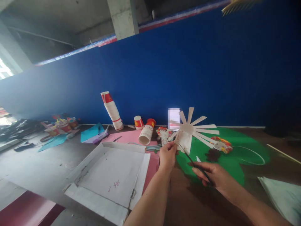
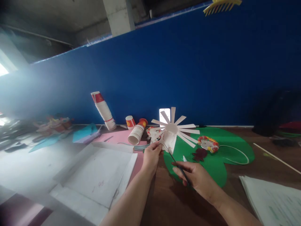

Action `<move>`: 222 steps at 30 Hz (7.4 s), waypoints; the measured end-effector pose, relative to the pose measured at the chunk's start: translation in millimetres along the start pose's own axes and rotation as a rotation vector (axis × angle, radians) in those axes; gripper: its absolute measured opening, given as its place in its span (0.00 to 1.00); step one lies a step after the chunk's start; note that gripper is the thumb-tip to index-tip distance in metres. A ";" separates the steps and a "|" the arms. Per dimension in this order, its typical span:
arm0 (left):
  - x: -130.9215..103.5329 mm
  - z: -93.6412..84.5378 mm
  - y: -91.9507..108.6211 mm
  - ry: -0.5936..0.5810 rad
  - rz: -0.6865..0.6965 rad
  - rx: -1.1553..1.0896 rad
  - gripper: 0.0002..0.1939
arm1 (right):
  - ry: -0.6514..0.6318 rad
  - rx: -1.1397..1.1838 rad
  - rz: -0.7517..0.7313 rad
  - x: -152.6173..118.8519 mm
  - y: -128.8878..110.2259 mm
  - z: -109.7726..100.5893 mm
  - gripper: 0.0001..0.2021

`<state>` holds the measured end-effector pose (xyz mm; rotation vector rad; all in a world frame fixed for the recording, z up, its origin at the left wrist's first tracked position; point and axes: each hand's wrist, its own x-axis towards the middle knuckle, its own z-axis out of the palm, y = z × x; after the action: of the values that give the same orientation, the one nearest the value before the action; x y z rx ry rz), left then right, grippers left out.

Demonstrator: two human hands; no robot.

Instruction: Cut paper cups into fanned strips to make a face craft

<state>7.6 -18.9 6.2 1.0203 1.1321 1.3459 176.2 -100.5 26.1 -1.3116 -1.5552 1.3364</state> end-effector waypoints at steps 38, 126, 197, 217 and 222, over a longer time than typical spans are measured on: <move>-9.4 5.4 9.5 -0.026 0.047 -0.029 0.06 | 0.147 0.057 0.088 1.3 2.7 -0.3 0.33; -22.2 10.5 24.2 -0.048 -0.171 -0.291 0.11 | 0.269 -0.084 0.018 0.6 4.8 -1.4 0.31; -19.9 -6.2 24.5 -0.108 0.027 0.012 0.07 | 0.182 -0.028 0.065 -4.0 -7.1 -4.3 0.28; -16.8 -4.2 22.8 -0.116 -0.029 -0.035 0.10 | 0.212 -0.035 0.060 -3.5 -8.1 -2.9 0.31; -18.6 -0.8 23.5 -0.093 -0.089 -0.084 0.10 | 0.225 -0.055 0.050 -2.0 0.0 -5.3 0.30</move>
<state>3.9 -37.5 29.5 0.9516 1.0314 1.2524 181.7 -101.0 27.5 -1.4883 -1.4214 1.1381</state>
